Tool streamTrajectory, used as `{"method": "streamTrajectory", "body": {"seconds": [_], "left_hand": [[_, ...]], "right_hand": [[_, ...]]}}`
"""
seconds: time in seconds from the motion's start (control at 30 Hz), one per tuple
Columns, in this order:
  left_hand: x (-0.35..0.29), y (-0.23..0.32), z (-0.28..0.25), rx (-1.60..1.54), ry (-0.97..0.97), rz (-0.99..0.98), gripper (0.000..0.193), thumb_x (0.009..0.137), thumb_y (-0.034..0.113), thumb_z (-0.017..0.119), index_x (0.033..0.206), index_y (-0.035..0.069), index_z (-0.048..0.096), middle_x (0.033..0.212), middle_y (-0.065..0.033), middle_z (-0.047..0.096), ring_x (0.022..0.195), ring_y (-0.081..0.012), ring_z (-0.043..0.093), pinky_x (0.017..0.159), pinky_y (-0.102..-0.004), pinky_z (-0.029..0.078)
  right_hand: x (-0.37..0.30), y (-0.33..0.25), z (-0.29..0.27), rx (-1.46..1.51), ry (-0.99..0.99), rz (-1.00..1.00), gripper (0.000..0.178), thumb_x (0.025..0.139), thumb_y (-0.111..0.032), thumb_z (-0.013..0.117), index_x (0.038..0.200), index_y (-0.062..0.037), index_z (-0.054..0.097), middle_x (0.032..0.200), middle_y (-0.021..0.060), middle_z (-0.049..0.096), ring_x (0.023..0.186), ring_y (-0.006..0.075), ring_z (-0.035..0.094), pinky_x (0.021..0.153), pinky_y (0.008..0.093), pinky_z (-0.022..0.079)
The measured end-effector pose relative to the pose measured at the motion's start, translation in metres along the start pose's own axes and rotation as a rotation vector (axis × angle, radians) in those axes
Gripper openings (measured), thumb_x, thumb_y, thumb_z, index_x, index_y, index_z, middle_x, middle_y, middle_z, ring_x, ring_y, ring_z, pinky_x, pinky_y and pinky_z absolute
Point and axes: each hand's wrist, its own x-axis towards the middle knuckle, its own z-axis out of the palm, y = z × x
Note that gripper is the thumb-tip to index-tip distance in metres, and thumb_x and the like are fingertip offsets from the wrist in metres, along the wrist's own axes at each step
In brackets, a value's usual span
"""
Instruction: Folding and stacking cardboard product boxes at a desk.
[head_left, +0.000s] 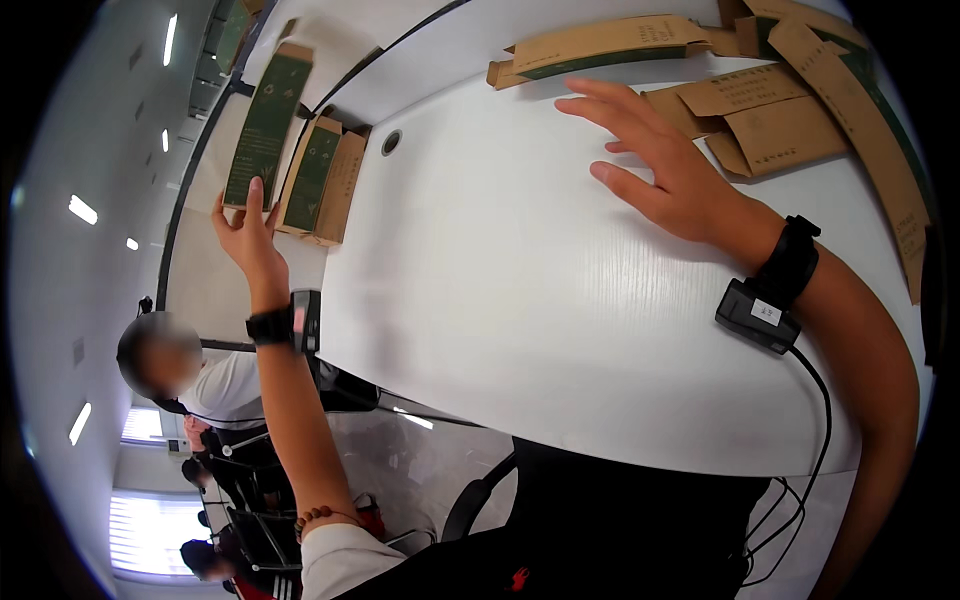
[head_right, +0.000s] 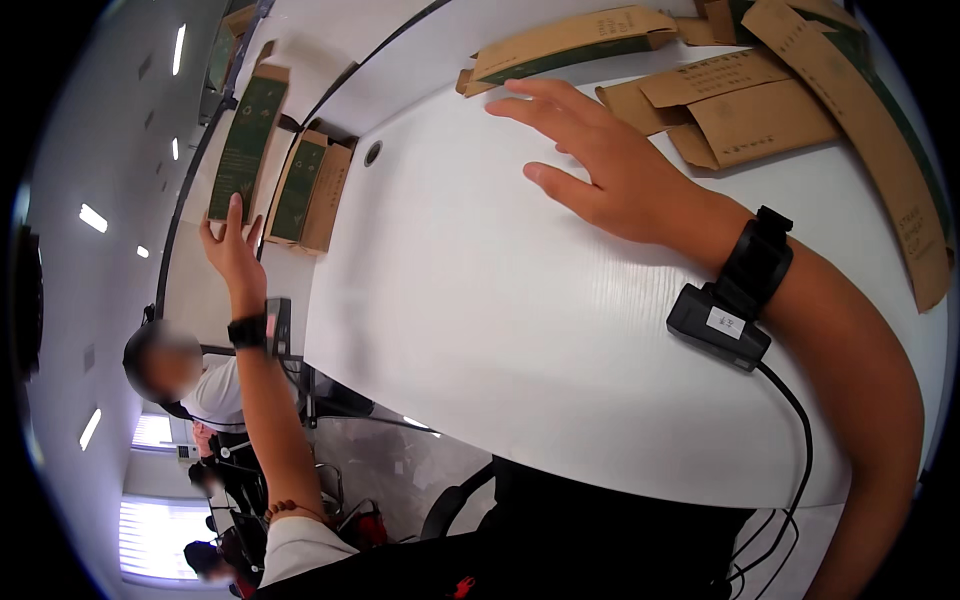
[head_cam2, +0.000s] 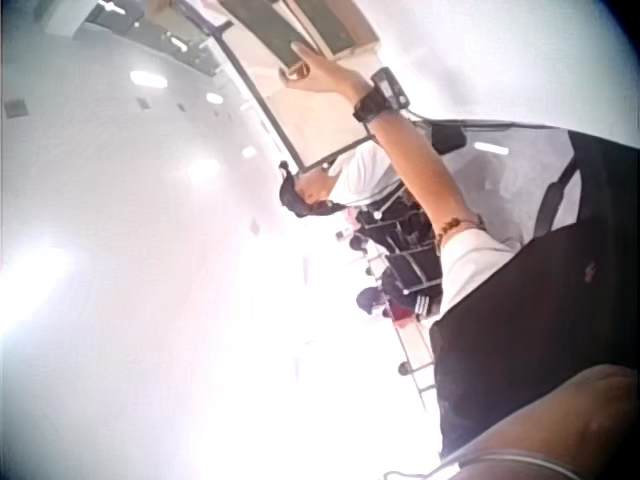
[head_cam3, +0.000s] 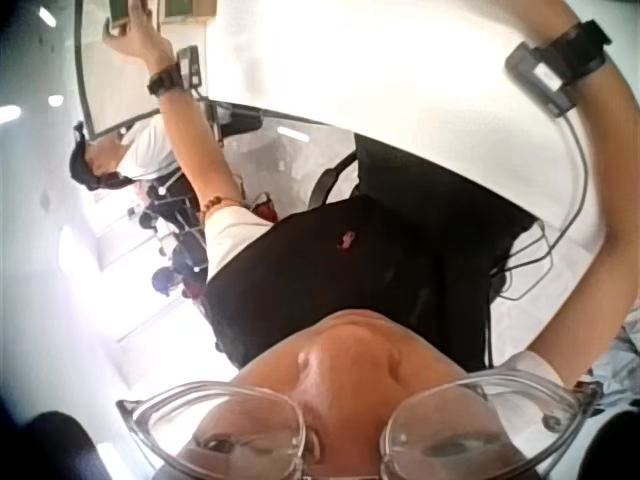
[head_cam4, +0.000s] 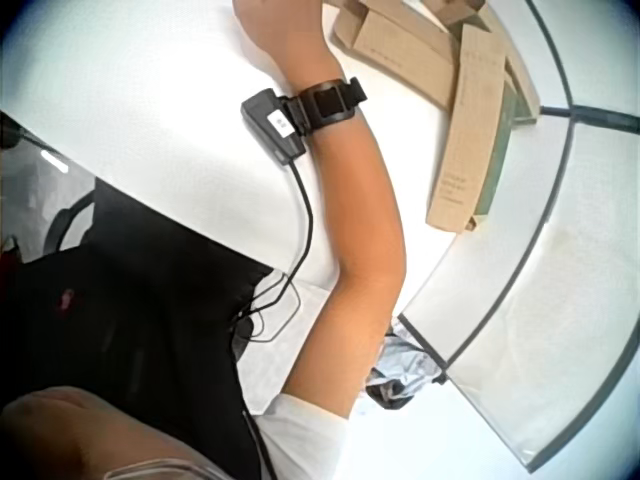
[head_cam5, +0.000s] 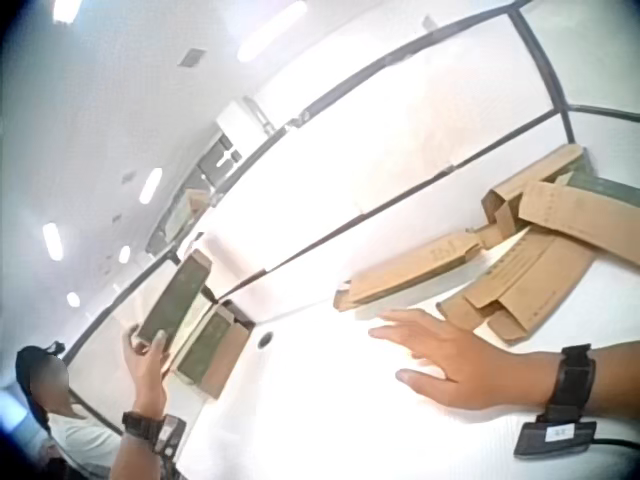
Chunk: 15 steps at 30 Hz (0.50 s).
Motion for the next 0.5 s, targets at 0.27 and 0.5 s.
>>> {"method": "streamTrajectory", "body": {"seconds": [0.27, 0.5], "left_hand": [[0.061, -0.098, -0.071, 0.800, 0.154, 0.196, 0.067, 0.082, 0.034, 0.084, 0.135, 0.003, 0.056, 0.136, -0.0245, 0.055, 0.122, -0.0395, 0.056, 0.104, -0.0476, 0.046], [0.052, -0.093, -0.048, 1.370, 0.177, 0.497, 0.067, 0.085, 0.038, 0.081, 0.144, 0.021, 0.054, 0.156, -0.0208, 0.036, 0.140, -0.0359, 0.041, 0.109, -0.0562, 0.041]], "right_hand": [[0.003, -0.005, -0.001, 0.069, -0.060, 0.037, 0.047, 0.100, -0.015, 0.054, 0.147, -0.0136, 0.050, 0.155, 0.0115, 0.042, 0.134, 0.0285, 0.050, 0.101, 0.0410, 0.050], [0.002, 0.001, -0.002, 0.002, -0.101, 0.038, 0.044, 0.101, -0.014, 0.052, 0.145, -0.0127, 0.051, 0.152, 0.0113, 0.046, 0.136, 0.0279, 0.049, 0.104, 0.0413, 0.049]]}}
